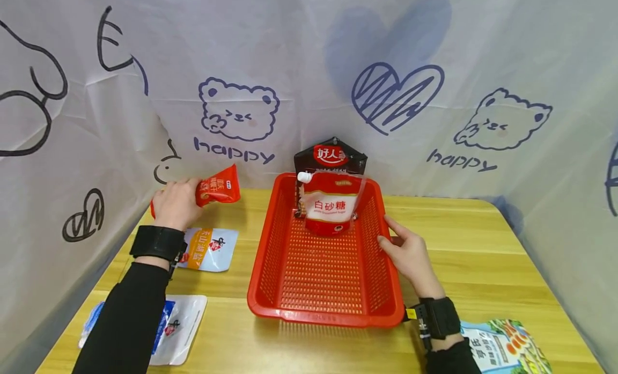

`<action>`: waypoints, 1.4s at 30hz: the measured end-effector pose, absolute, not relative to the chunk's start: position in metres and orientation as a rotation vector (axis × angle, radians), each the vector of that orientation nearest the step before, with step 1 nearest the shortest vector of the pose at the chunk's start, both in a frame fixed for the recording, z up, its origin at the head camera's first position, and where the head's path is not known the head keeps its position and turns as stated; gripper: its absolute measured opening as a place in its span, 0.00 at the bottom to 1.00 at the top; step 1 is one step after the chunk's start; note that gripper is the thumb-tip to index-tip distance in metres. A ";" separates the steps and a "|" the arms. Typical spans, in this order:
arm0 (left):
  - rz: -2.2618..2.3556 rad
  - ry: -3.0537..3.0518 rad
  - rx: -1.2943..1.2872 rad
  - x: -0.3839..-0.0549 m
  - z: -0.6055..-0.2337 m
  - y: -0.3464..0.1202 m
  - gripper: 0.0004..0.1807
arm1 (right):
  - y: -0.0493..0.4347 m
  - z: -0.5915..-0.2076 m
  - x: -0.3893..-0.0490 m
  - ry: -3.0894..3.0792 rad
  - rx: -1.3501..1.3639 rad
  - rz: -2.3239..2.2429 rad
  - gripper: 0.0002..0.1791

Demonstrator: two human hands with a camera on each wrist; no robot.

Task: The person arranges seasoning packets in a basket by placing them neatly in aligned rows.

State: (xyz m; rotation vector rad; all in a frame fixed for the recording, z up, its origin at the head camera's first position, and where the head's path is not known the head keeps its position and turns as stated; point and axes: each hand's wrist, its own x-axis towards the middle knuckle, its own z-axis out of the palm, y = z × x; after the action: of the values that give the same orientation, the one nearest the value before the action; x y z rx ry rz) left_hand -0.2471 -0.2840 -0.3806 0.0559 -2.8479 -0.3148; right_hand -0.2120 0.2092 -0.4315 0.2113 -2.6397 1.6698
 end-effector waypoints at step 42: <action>-0.387 -2.410 -0.195 -0.124 -0.330 -0.101 0.44 | 0.208 -0.432 -0.210 -2.610 0.191 1.690 0.33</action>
State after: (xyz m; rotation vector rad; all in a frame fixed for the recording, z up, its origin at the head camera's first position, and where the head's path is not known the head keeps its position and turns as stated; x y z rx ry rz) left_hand -0.1241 -0.1014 -0.3298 -0.1945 -2.4102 -0.3871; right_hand -0.2096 0.2080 -0.4317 0.1914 -2.6100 1.6902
